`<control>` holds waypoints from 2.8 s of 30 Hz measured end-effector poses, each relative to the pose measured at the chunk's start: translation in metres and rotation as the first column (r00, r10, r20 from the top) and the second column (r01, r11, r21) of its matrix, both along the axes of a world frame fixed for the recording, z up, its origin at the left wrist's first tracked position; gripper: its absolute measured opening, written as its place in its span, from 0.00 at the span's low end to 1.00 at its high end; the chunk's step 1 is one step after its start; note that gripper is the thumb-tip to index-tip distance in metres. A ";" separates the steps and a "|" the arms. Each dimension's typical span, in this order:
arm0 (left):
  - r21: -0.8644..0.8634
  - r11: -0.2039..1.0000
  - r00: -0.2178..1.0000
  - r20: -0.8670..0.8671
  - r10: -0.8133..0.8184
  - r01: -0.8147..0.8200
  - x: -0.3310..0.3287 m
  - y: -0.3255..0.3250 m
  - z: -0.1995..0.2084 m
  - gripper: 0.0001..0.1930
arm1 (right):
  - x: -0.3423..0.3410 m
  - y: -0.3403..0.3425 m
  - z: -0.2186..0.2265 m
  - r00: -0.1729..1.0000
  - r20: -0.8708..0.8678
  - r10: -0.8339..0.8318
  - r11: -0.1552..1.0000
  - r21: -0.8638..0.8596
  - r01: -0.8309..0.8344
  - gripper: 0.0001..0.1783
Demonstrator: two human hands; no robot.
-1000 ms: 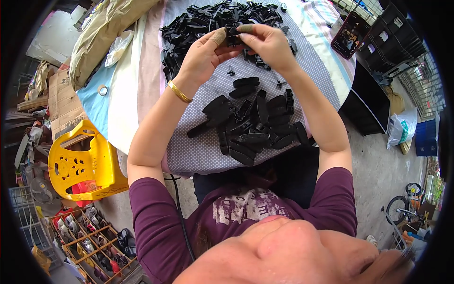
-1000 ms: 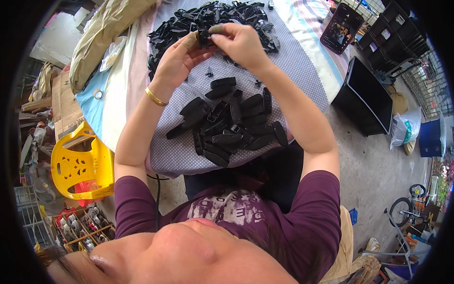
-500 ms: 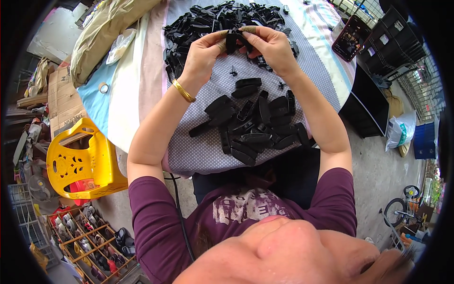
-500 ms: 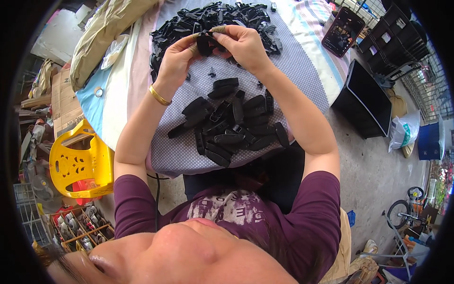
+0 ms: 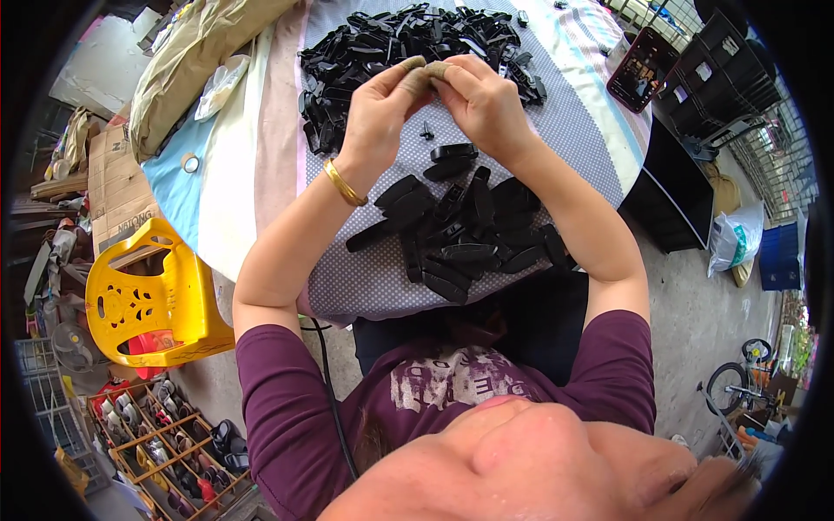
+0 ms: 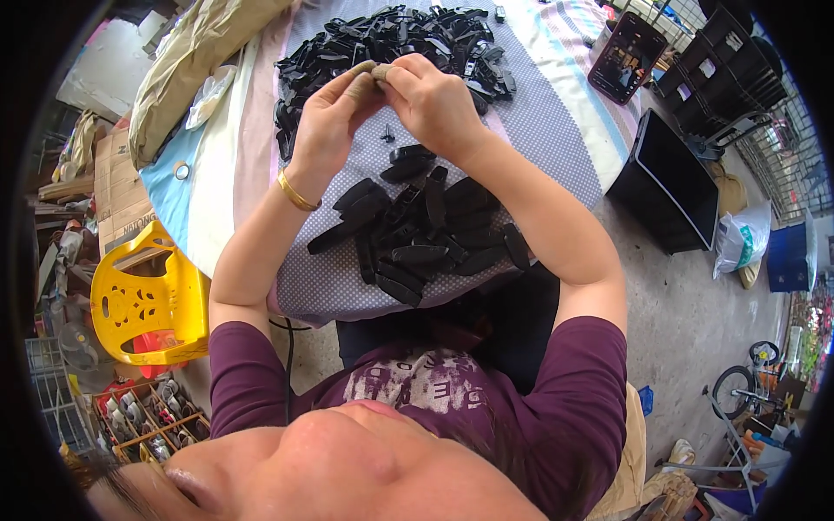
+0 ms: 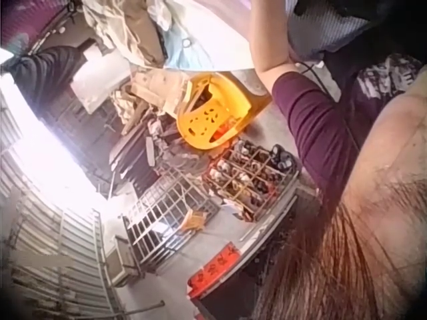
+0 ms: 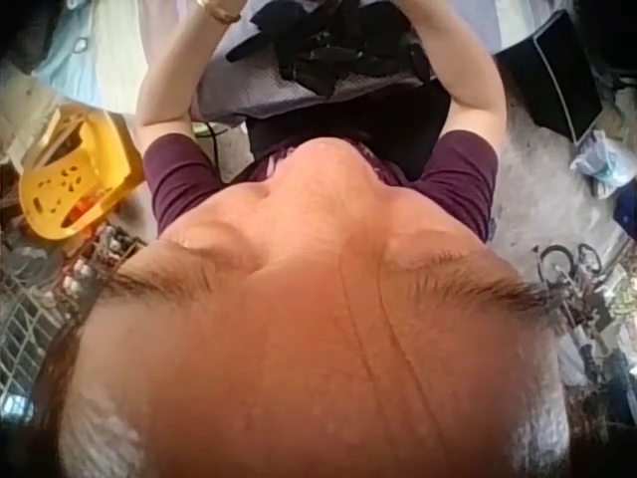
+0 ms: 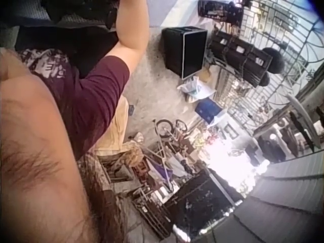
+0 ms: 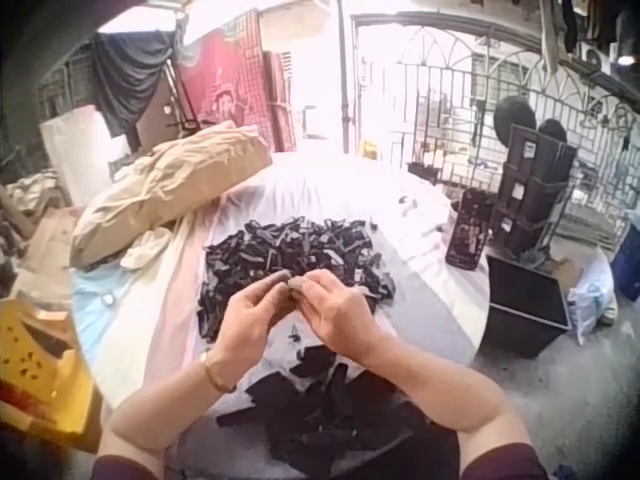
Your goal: Assembling small black plastic components by hand at a workbench.
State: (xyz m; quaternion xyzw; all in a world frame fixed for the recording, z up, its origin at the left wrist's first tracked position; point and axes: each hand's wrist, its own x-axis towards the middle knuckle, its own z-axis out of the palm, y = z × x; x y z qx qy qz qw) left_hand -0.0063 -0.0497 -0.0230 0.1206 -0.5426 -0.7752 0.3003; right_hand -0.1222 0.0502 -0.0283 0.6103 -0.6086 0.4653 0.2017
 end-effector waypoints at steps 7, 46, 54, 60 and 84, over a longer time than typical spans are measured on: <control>-0.222 0.974 0.997 -0.043 -0.060 0.049 0.003 -0.018 0.011 0.12 | -0.012 0.000 0.004 0.857 0.512 0.063 0.911 0.321 -0.258 0.17; -0.984 -0.091 0.988 0.150 0.038 0.153 -0.042 0.005 -0.002 0.10 | -0.137 -0.002 -0.017 0.961 0.049 -0.273 0.943 0.210 0.258 0.13; -0.702 0.704 0.972 0.226 0.070 0.113 -0.033 -0.010 -0.009 0.12 | -0.089 0.007 0.013 0.744 0.660 0.105 0.990 -0.002 -0.139 0.18; -0.119 0.985 0.991 0.057 -0.120 0.126 -0.021 -0.021 0.003 0.18 | -0.048 0.006 0.018 0.236 0.895 0.380 0.783 -0.175 -0.597 0.12; -0.528 0.848 0.996 0.090 0.008 0.041 -0.012 -0.024 0.015 0.17 | -0.018 -0.001 0.009 0.504 0.818 0.276 0.921 -0.075 -0.384 0.13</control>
